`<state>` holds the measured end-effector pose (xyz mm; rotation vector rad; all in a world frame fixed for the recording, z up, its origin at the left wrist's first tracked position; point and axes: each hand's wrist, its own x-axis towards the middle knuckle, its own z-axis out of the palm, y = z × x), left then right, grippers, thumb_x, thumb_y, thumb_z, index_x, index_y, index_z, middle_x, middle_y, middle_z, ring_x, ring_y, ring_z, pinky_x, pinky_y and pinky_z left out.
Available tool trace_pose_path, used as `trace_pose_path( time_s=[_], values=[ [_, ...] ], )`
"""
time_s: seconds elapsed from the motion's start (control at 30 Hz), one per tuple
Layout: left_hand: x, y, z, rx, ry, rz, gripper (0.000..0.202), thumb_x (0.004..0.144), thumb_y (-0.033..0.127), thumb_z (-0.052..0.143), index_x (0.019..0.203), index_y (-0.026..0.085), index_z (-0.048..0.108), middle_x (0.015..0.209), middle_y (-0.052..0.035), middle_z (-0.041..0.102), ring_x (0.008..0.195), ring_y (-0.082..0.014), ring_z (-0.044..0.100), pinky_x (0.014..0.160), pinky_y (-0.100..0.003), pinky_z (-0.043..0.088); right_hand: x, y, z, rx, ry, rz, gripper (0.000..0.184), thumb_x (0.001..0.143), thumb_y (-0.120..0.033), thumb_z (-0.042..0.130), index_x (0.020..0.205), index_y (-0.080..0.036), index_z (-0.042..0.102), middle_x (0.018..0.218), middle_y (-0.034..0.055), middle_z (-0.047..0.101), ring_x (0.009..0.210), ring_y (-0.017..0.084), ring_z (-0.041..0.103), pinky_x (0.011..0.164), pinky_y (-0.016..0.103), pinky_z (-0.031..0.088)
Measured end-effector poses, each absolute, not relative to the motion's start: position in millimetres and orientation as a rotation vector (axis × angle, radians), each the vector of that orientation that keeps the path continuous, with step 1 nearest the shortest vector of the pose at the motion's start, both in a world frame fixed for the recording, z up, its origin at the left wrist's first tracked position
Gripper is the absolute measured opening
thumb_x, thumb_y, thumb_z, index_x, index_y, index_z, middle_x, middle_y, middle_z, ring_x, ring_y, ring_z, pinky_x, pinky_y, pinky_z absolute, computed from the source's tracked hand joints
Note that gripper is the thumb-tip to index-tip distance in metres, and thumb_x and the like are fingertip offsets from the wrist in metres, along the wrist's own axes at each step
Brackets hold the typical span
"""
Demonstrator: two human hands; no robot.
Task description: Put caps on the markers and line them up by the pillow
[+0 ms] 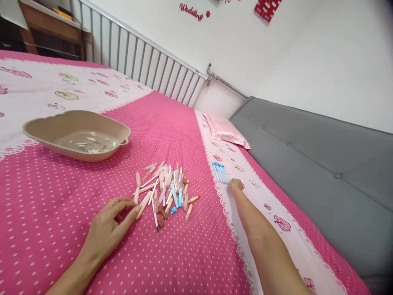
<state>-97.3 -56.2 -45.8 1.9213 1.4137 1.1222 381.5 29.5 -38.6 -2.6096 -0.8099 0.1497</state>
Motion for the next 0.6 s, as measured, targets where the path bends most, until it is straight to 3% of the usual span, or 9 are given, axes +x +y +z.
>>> trace_pose_path(
  time_s=[0.37,0.47,0.6],
  values=[
    [-97,-63,-37,1.823,1.363,1.259,0.035,0.080,0.049,0.052,0.082,0.017,0.066,0.088,-0.0062,0.065,0.073,-0.0160,0.058,0.062,-0.025,0.045,342,-58,-45,-2.587,-0.913,0.163,0.035,0.090,-0.036,0.051,0.119,-0.017,0.053,0.124,0.0099,0.054,0.107,0.022,0.055,0.091,0.044,0.046],
    [-97,-66,-39,1.797,1.345,1.357,0.032,0.081,0.045,0.053,0.076,0.016,0.065,0.084,-0.0057,0.063,0.069,-0.0144,0.056,0.060,-0.025,0.044,329,-110,-48,-2.574,-1.013,0.205,0.047,0.092,-0.039,0.040,0.128,-0.011,0.049,0.131,0.0163,0.051,0.121,0.023,0.048,0.101,0.034,0.038],
    [-98,-73,-43,1.792,1.378,1.483,0.026,0.080,0.040,0.054,0.075,0.016,0.063,0.080,-0.0039,0.061,0.066,-0.0128,0.054,0.061,-0.025,0.045,314,-187,-54,-2.667,-1.031,0.215,0.059,0.088,-0.047,0.037,0.133,-0.009,0.046,0.133,0.0197,0.049,0.124,0.034,0.043,0.101,0.048,0.033]
  ],
)
